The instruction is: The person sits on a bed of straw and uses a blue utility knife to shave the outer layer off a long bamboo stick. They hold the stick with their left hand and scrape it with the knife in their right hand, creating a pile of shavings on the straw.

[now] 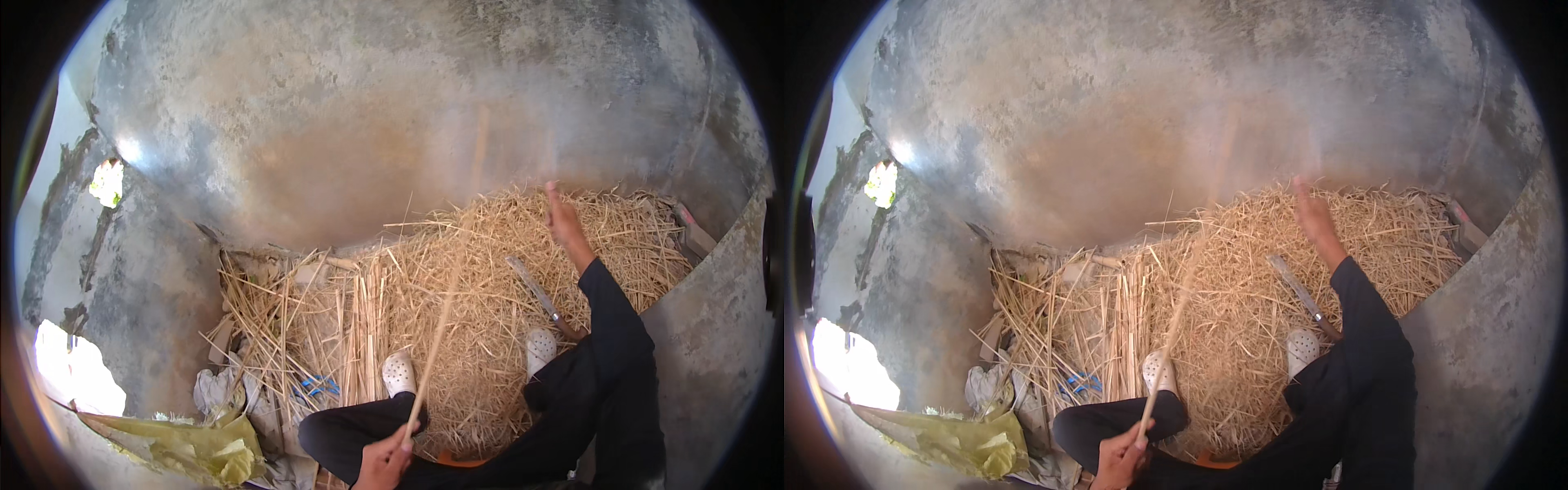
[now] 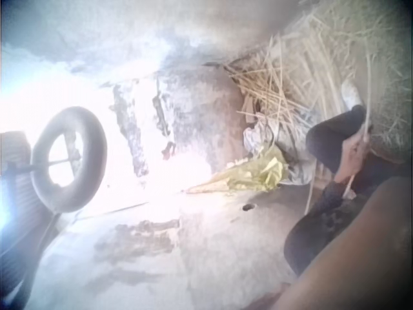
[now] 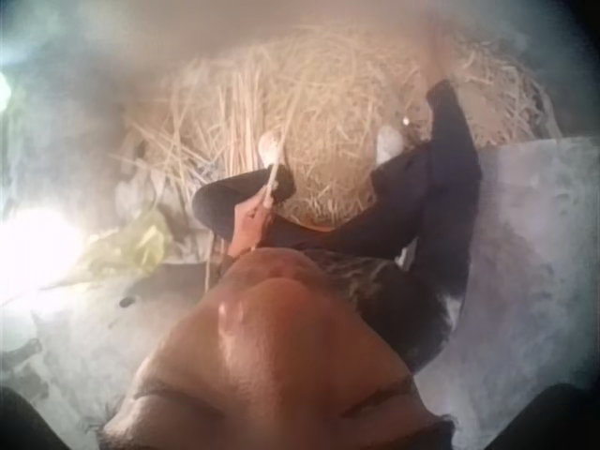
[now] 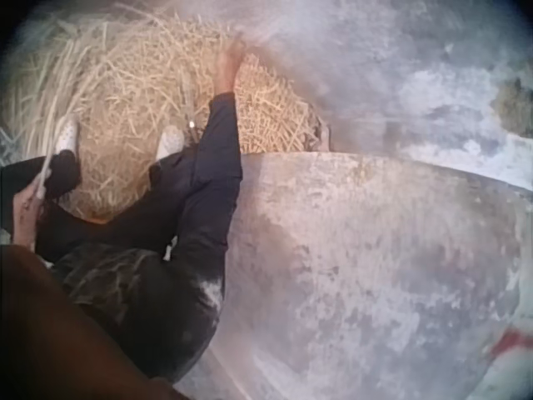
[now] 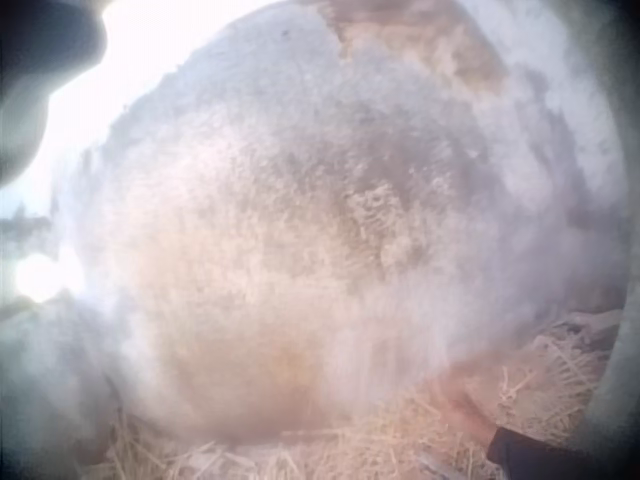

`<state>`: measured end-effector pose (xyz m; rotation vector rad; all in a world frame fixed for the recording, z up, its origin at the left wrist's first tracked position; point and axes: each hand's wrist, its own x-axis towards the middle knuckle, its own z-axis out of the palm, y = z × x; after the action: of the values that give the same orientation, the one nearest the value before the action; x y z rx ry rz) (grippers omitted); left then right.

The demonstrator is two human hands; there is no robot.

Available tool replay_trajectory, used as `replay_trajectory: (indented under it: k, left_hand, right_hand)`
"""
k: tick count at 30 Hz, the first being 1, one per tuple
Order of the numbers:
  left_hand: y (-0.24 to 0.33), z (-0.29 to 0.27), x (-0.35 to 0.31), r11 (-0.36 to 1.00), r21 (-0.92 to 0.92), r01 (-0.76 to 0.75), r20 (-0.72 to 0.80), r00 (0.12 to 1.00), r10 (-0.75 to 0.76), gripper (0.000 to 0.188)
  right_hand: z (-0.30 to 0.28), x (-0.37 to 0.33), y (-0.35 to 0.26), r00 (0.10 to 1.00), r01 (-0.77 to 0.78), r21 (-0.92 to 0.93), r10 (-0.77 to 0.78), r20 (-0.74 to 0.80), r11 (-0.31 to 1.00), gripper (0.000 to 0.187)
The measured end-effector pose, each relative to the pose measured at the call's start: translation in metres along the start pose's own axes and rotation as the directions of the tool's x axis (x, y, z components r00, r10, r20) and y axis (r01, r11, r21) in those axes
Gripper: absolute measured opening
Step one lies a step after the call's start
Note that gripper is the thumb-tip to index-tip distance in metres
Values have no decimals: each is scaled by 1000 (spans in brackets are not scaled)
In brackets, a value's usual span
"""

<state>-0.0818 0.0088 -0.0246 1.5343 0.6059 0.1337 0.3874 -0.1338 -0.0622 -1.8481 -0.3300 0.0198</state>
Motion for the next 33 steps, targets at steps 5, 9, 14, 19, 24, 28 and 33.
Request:
replay_trajectory:
  k: [5, 9, 14, 19, 24, 28, 33]
  left_hand:
    - [-4, 35, 59, 975, -175, -137, 18, 990, 142, 37]
    - [-15, 76, 107, 955, -171, -244, 37, 967, 254, 43]
    - [4, 68, 137, 502, 670, -547, -40, 648, 760, 52]
    - [110, 5, 138, 40, 827, -561, 4, 77, 997, 54]
    - [198, -14, 132, -529, 809, -256, 579, 500, 644, 48]
    - [157, -51, 155, -100, 919, -381, 376, 924, -68, 41]
    - [44, -44, 143, 839, 521, -158, 400, 913, -76, 36]
  right_hand:
    - [62, -83, -60, 804, -86, 333, -132, 579, 939, 46]
    - [74, -113, -86, 756, -170, 442, -171, 632, 881, 33]
    - [72, -82, -76, 787, 310, 313, -427, 446, 898, 33]
    - [71, -86, -63, 566, 764, -107, -583, 583, 636, 11]
    - [79, -98, -47, 416, 883, -185, -540, 731, 431, 6]
    - [61, -88, -59, 425, 902, -271, -578, 697, 337, 9]
    - [47, -87, -59, 575, 814, -380, -703, 419, 440, 28]
